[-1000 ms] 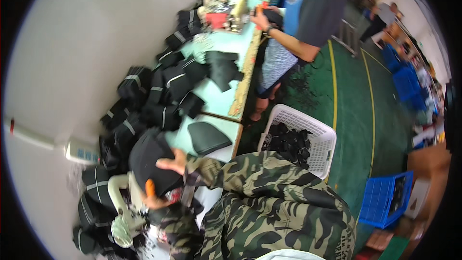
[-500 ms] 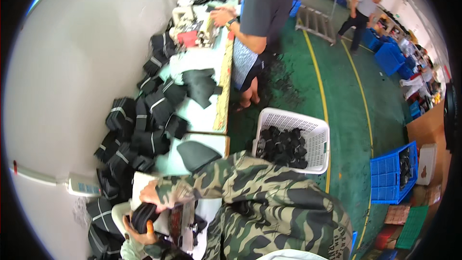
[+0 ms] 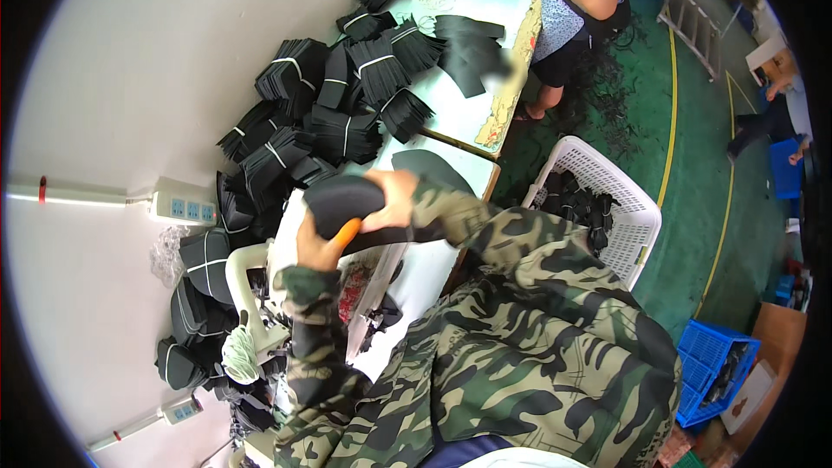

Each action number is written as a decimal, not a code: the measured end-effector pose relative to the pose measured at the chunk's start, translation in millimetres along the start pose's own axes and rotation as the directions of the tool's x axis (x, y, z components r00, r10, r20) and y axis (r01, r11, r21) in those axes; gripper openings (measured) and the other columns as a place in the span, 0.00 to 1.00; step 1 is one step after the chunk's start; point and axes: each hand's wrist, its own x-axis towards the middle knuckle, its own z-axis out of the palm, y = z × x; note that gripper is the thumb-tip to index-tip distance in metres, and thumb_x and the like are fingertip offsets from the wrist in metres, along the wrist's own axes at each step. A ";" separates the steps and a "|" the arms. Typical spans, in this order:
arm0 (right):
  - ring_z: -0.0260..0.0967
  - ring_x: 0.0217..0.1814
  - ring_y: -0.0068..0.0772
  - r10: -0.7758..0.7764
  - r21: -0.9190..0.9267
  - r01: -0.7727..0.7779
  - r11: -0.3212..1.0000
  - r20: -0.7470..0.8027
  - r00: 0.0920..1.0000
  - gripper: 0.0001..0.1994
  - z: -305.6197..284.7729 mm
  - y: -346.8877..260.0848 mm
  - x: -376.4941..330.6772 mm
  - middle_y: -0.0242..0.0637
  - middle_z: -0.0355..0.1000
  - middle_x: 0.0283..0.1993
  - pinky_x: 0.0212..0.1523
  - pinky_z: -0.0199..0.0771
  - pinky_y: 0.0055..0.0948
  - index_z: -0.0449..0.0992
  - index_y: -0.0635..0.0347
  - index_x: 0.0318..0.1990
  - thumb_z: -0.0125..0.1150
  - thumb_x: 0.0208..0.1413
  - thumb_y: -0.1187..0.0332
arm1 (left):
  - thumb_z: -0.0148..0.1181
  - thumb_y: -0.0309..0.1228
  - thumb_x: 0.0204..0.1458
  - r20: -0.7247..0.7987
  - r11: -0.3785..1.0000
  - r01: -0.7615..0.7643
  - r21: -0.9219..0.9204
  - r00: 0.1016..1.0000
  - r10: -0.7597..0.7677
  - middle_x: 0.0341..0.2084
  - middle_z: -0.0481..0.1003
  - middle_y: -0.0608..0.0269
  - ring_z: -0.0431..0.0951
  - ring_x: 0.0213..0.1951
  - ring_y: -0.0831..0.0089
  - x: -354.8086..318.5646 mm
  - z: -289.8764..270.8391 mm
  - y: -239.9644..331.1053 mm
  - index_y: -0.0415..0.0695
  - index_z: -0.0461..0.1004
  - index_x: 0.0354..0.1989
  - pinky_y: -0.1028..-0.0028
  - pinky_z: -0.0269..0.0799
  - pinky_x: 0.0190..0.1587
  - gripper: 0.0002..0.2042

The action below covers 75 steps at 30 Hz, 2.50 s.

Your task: Processing shoe components using a skiving machine and organizing finished parts into a crate.

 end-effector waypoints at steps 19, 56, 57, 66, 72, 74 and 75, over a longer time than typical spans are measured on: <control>0.61 0.56 0.37 0.483 0.642 -0.442 0.626 0.125 0.867 0.38 5.5 160.0 -174.0 0.46 0.64 0.52 0.55 0.60 0.33 0.58 0.68 0.56 0.69 0.40 0.58 | 0.68 0.43 0.38 0.567 0.856 0.443 0.266 0.646 -0.511 0.35 0.75 0.52 0.76 0.37 0.66 -7.7 165.1 -93.8 0.32 0.70 0.43 0.72 0.71 0.41 0.29; 0.59 0.51 0.54 -0.436 -0.099 0.790 0.605 0.789 0.433 0.50 381.9 -41.4 -120.5 0.52 0.58 0.52 0.50 0.60 0.43 0.48 0.68 0.59 0.72 0.26 0.62 | 0.38 0.42 0.58 -0.808 0.786 -0.254 -0.563 0.366 -0.461 0.53 0.63 0.56 0.62 0.54 0.69 -412.2 23.6 -220.4 0.40 0.60 0.56 0.71 0.55 0.57 0.23; 0.59 0.51 0.54 -0.472 -0.056 0.796 0.602 0.780 0.412 0.51 394.7 -43.1 -126.3 0.52 0.58 0.53 0.50 0.59 0.43 0.48 0.68 0.60 0.72 0.25 0.62 | 0.38 0.44 0.58 -0.769 0.741 -0.249 -0.624 0.369 -0.523 0.53 0.63 0.57 0.63 0.53 0.70 -418.0 30.4 -220.8 0.39 0.59 0.57 0.72 0.57 0.56 0.25; 0.63 0.45 0.52 -0.122 -0.450 0.709 0.543 0.793 0.597 0.50 388.9 -69.3 -118.4 0.51 0.61 0.46 0.46 0.64 0.41 0.47 0.66 0.61 0.71 0.26 0.64 | 0.51 0.27 0.44 -0.590 0.817 0.571 0.078 0.687 -0.424 0.37 0.73 0.56 0.74 0.41 0.57 -328.1 -104.0 -258.7 0.52 0.75 0.40 0.64 0.70 0.44 0.13; 0.61 0.48 0.53 -0.058 -0.417 0.757 0.503 0.857 0.511 0.50 389.1 -73.5 -136.2 0.51 0.59 0.49 0.47 0.63 0.42 0.47 0.65 0.61 0.72 0.27 0.65 | 0.53 0.26 0.42 -0.320 0.542 0.781 0.310 0.622 -0.715 0.42 0.72 0.54 0.73 0.46 0.56 -343.8 -110.6 -244.6 0.43 0.76 0.38 0.59 0.71 0.44 0.13; 0.59 0.50 0.54 0.010 -0.494 0.728 0.476 0.831 0.557 0.50 393.7 -71.0 -129.4 0.52 0.58 0.50 0.49 0.62 0.42 0.47 0.63 0.61 0.72 0.26 0.66 | 0.53 0.28 0.43 -0.360 0.565 0.769 0.300 0.640 -0.679 0.42 0.72 0.53 0.74 0.43 0.55 -347.9 -114.1 -240.5 0.42 0.75 0.39 0.59 0.72 0.40 0.14; 0.59 0.50 0.54 -0.024 -0.471 0.750 0.464 0.840 0.542 0.50 395.3 -69.1 -126.7 0.52 0.58 0.49 0.49 0.62 0.43 0.48 0.63 0.60 0.72 0.26 0.65 | 0.54 0.30 0.41 -0.363 0.603 0.779 0.171 0.618 -0.697 0.40 0.73 0.52 0.75 0.41 0.56 -357.5 -114.2 -236.2 0.42 0.73 0.39 0.61 0.73 0.40 0.14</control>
